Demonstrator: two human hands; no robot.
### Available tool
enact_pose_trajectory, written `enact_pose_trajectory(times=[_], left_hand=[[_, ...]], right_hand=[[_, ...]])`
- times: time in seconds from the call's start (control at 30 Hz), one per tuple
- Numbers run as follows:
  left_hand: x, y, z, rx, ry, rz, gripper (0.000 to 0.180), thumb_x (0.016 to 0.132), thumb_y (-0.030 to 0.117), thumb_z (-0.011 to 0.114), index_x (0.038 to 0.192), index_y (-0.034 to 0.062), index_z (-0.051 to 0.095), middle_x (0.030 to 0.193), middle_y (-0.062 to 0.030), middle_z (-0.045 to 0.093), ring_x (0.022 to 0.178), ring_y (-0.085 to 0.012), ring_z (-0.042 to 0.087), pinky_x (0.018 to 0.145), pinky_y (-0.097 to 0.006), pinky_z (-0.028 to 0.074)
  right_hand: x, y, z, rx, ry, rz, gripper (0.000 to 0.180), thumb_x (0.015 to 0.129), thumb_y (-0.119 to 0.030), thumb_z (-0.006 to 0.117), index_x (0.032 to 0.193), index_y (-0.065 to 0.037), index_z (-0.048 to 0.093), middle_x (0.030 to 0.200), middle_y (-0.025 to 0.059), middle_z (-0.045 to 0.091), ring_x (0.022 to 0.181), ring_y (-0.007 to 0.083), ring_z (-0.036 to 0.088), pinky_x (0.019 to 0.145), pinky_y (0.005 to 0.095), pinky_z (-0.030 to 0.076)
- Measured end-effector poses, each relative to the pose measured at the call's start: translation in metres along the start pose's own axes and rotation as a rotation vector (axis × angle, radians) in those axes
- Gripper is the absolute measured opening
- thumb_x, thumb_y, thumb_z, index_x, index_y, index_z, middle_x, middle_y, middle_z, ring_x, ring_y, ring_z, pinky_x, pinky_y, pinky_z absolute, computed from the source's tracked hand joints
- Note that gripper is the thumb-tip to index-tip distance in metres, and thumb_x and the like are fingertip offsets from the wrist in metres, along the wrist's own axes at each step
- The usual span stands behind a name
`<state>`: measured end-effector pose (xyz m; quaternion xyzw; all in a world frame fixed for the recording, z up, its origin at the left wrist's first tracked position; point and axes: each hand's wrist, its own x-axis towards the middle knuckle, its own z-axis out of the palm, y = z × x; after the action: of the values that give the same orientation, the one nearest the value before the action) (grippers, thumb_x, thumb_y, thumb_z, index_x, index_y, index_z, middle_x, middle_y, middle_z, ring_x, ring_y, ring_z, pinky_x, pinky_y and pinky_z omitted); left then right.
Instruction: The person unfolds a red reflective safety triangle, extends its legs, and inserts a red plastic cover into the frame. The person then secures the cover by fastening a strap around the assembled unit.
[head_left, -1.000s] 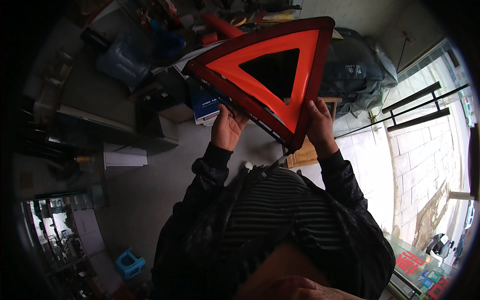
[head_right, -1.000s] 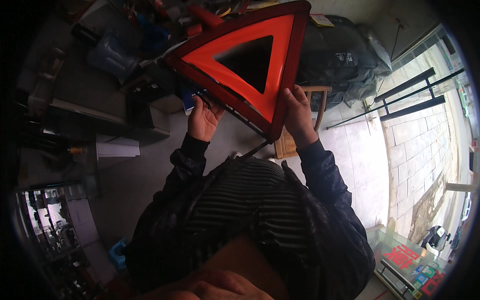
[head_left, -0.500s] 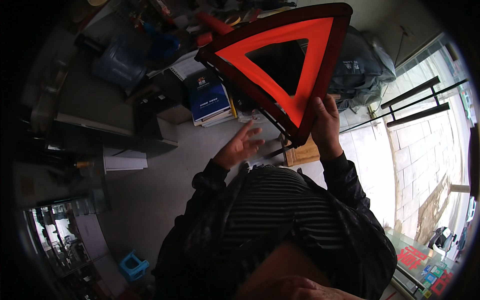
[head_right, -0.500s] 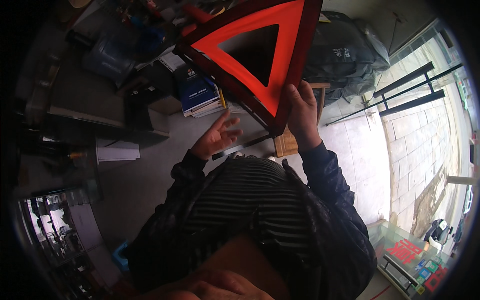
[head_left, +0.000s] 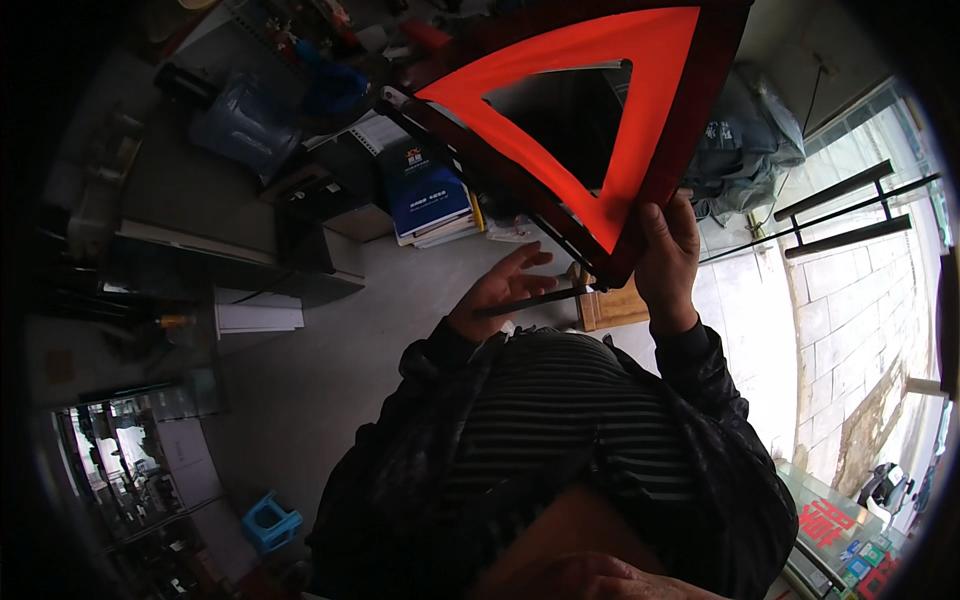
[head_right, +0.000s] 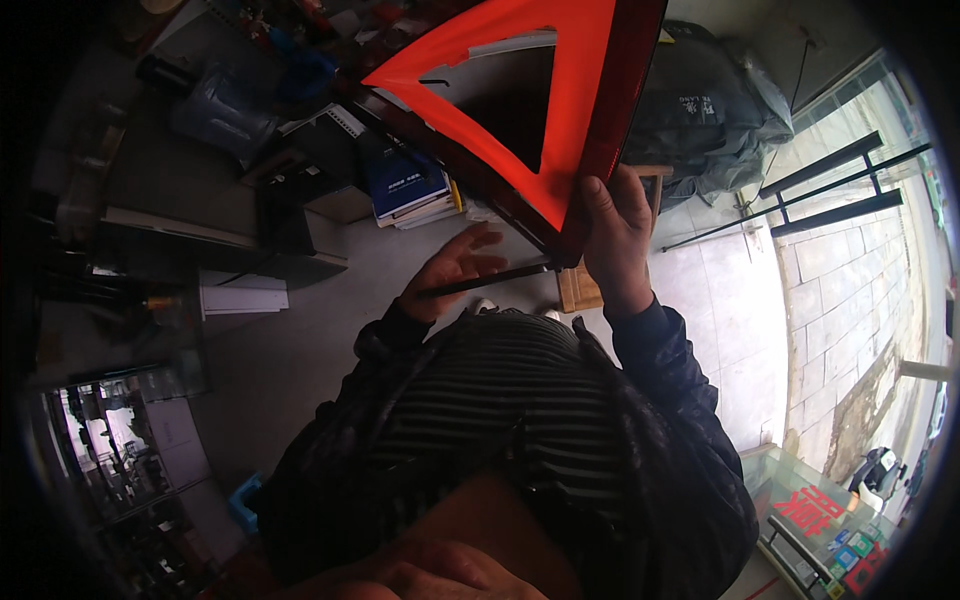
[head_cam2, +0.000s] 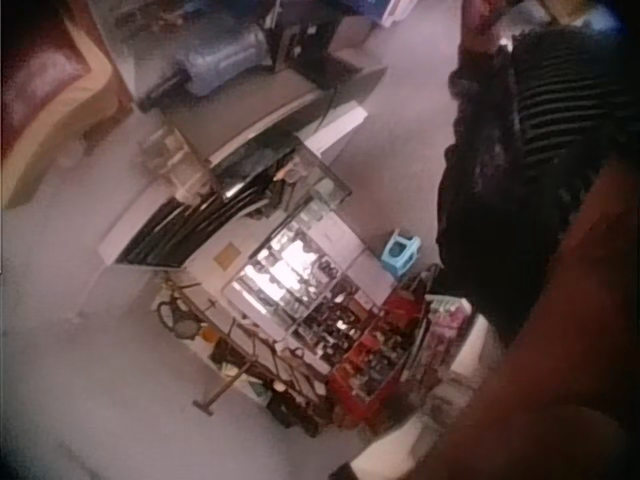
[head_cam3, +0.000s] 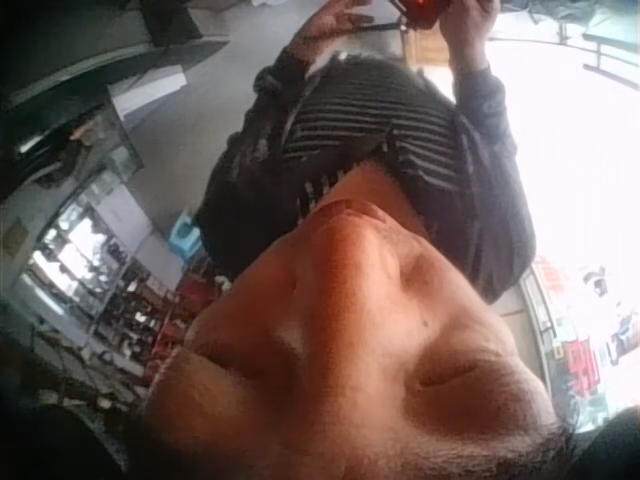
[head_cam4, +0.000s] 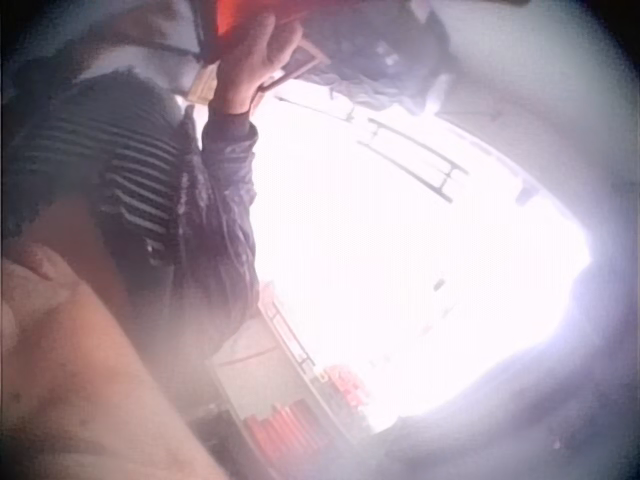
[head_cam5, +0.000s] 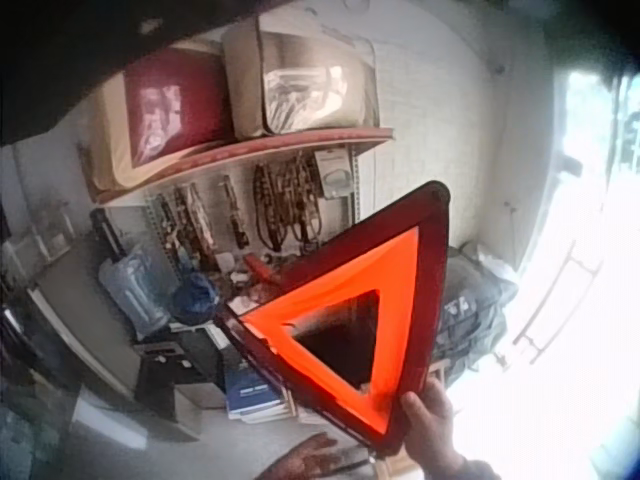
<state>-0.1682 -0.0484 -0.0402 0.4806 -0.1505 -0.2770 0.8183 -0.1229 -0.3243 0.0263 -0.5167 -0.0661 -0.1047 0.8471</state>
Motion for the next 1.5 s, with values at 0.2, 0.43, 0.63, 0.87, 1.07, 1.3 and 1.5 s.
enact_pose_trajectory(times=[0.2,0.43,0.63,0.87,1.07,1.3,1.5], left_hand=[[-0.01,0.02,0.019,0.105,-0.122,-0.044,0.086,0.1,-0.001,0.06,0.172,0.0114,0.015,0.167,-0.0142,0.036,0.149,-0.0319,0.049,0.12,-0.046,0.043],[-0.005,0.032,0.033,0.134,0.092,0.049,0.071,0.105,0.008,0.062,0.167,0.0066,0.028,0.159,-0.015,0.047,0.145,-0.0271,0.051,0.121,-0.043,0.043],[-0.01,0.041,0.05,0.322,-0.006,0.141,0.053,0.108,0.016,0.065,0.156,0.0051,0.046,0.15,-0.0138,0.057,0.139,-0.023,0.058,0.117,-0.039,0.046],[0.016,0.024,0.033,0.32,0.409,0.23,0.025,0.114,0.02,0.058,0.133,0.0041,0.061,0.126,-0.0054,0.069,0.117,-0.0129,0.065,0.104,-0.031,0.051],[0.026,0.02,0.019,0.584,0.535,0.277,0.02,0.11,0.02,0.066,0.123,0.0043,0.064,0.107,-0.0044,0.073,0.098,-0.0127,0.071,0.086,-0.029,0.056],[0.023,0.035,0.012,1.123,0.588,0.37,0.023,0.108,0.026,0.069,0.112,0.0031,0.069,0.092,-0.0074,0.076,0.081,-0.0183,0.074,0.074,-0.033,0.056],[0.022,0.036,0.004,1.103,0.611,0.322,0.029,0.104,0.033,0.073,0.097,0.005,0.069,0.079,-0.0092,0.072,0.072,-0.0261,0.071,0.066,-0.035,0.054]], right_hand=[[-0.001,-0.008,0.002,0.026,-0.001,0.059,0.026,0.111,-0.012,0.061,0.134,-0.001,0.059,0.118,0.0078,0.072,0.104,0.0144,0.071,0.093,0.0307,0.059],[0.006,0.001,-0.003,0.213,0.075,0.152,0.026,0.111,-0.015,0.061,0.133,-0.002,0.059,0.122,0.0099,0.071,0.109,0.0185,0.071,0.096,0.0338,0.059],[0.012,0.008,-0.009,0.329,0.132,0.199,0.024,0.111,-0.015,0.059,0.132,-0.002,0.058,0.123,0.0103,0.071,0.111,0.0197,0.071,0.1,0.0356,0.059],[0.011,0.012,-0.012,0.33,0.109,0.196,0.021,0.112,-0.012,0.058,0.13,-0.002,0.058,0.125,0.0104,0.07,0.113,0.0199,0.07,0.101,0.0361,0.058],[0.001,0.01,-0.007,0.229,0.03,0.161,0.02,0.111,-0.015,0.06,0.129,-0.005,0.06,0.123,0.0068,0.071,0.113,0.0167,0.068,0.102,0.033,0.055],[-0.004,0.009,-0.001,0.146,-0.027,0.112,0.022,0.109,-0.011,0.063,0.129,-0.002,0.061,0.12,0.0081,0.072,0.109,0.0162,0.07,0.099,0.0332,0.057],[-0.003,0.007,0.0,0.169,-0.024,0.127,0.024,0.11,-0.014,0.063,0.132,-0.004,0.061,0.122,0.0065,0.072,0.111,0.0165,0.069,0.1,0.0334,0.056]])
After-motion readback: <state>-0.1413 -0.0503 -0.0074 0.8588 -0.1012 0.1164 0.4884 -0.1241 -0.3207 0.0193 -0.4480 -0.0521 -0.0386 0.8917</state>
